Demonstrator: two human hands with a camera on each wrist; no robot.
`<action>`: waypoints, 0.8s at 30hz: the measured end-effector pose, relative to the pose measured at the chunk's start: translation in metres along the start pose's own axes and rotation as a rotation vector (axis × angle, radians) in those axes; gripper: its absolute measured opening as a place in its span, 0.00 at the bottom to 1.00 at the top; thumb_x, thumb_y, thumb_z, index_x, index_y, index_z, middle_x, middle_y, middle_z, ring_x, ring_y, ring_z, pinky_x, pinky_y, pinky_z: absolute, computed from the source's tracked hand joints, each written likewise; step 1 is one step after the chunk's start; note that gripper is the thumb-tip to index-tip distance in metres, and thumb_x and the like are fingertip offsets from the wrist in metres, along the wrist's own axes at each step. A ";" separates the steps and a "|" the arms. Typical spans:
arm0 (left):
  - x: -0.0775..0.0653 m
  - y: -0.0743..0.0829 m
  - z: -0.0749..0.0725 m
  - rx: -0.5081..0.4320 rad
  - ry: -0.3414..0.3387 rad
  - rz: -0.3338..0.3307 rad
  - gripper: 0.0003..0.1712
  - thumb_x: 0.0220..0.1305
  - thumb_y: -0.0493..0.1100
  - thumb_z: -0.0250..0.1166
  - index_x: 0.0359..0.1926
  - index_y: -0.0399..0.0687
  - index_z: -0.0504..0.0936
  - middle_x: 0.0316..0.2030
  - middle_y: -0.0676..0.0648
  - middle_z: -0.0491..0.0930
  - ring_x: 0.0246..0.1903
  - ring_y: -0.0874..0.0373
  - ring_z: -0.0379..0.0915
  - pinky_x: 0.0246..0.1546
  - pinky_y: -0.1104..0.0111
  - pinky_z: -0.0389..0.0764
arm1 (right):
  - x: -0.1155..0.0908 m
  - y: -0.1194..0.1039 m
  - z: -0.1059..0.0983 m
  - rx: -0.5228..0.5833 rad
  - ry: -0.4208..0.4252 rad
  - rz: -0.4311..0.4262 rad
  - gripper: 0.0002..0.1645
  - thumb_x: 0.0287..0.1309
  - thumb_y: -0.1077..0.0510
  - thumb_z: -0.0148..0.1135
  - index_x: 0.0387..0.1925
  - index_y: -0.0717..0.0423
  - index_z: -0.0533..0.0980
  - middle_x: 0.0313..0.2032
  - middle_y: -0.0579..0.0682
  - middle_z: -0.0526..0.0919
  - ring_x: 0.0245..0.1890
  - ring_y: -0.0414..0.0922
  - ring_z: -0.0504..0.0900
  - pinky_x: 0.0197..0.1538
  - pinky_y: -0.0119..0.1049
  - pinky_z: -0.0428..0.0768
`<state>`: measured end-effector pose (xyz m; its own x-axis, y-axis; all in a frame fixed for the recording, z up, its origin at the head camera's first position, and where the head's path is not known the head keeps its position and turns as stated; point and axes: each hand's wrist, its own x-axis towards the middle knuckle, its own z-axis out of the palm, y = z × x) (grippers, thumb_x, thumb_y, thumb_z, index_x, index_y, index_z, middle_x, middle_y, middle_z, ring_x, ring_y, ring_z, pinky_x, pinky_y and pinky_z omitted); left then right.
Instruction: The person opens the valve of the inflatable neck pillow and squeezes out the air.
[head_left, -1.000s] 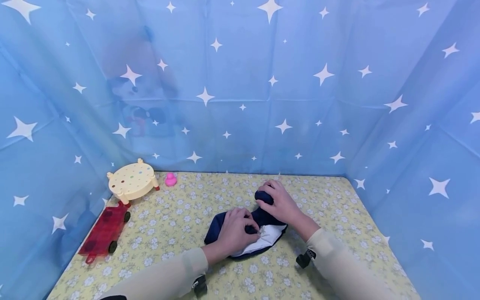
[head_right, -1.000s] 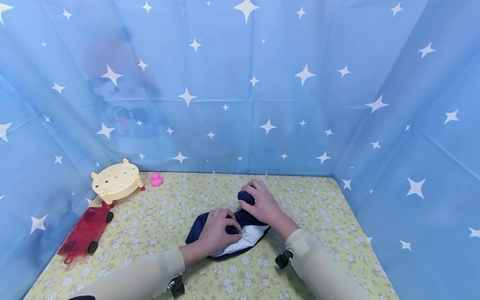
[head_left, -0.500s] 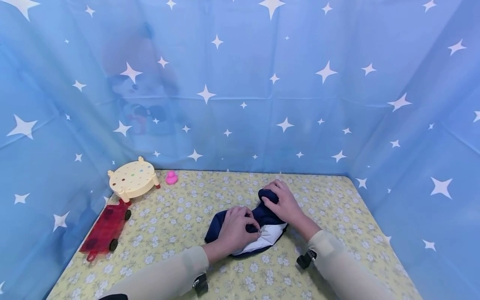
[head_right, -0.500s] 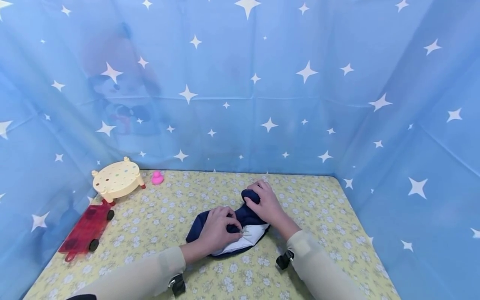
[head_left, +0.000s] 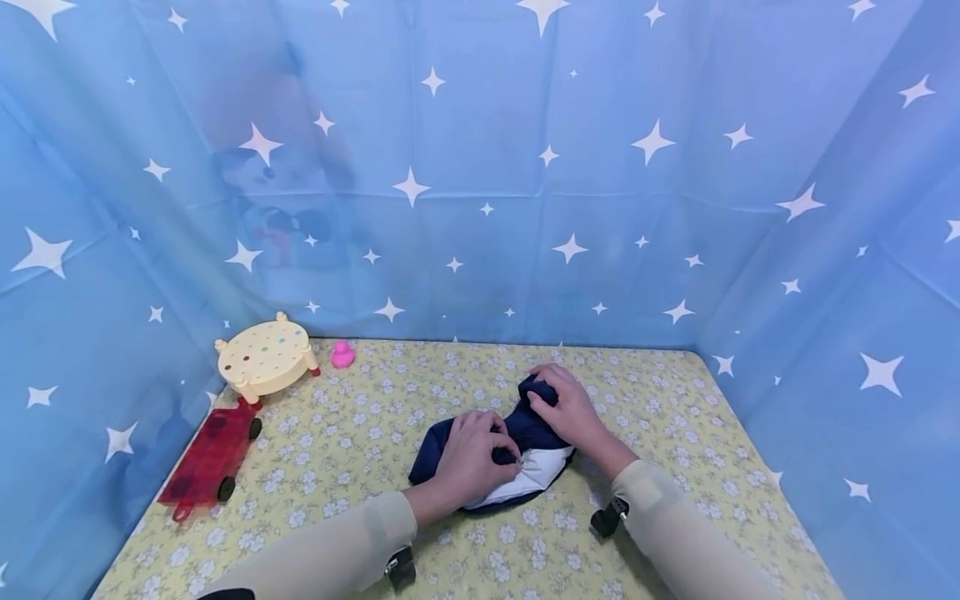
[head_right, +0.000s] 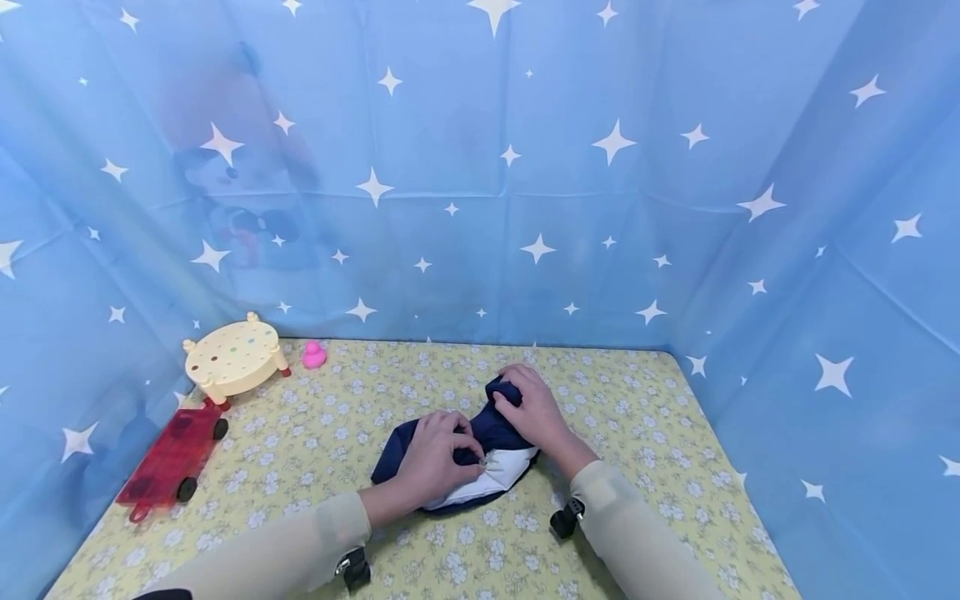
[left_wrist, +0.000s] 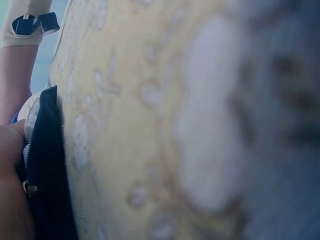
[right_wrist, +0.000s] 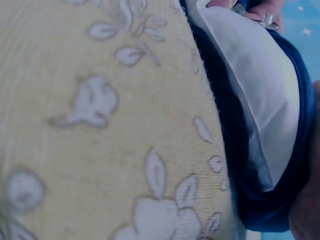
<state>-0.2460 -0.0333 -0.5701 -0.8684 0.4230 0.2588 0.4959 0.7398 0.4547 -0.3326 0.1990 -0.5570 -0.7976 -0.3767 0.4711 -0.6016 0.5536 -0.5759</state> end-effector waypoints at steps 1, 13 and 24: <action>0.000 0.000 0.000 0.000 0.004 0.001 0.05 0.64 0.60 0.82 0.37 0.76 0.93 0.50 0.61 0.75 0.55 0.56 0.71 0.73 0.46 0.66 | 0.000 0.000 0.001 0.001 0.000 0.003 0.07 0.73 0.62 0.70 0.40 0.51 0.78 0.60 0.62 0.85 0.64 0.60 0.81 0.64 0.65 0.78; 0.000 0.002 -0.002 0.009 -0.006 -0.001 0.05 0.65 0.61 0.81 0.38 0.76 0.93 0.50 0.61 0.75 0.54 0.56 0.70 0.73 0.47 0.65 | -0.004 0.001 0.005 -0.024 -0.010 0.019 0.07 0.73 0.61 0.69 0.40 0.50 0.77 0.61 0.59 0.85 0.64 0.59 0.79 0.65 0.62 0.77; 0.000 0.002 -0.002 0.017 -0.014 -0.006 0.05 0.65 0.61 0.81 0.39 0.76 0.93 0.51 0.61 0.75 0.55 0.57 0.69 0.74 0.48 0.64 | -0.005 0.004 0.010 -0.067 0.003 -0.004 0.07 0.72 0.60 0.70 0.40 0.50 0.77 0.59 0.56 0.84 0.62 0.59 0.80 0.63 0.62 0.78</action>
<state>-0.2449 -0.0328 -0.5670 -0.8711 0.4259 0.2445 0.4911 0.7509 0.4415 -0.3314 0.1959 -0.5685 -0.7951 -0.3767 0.4754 -0.6003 0.6005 -0.5282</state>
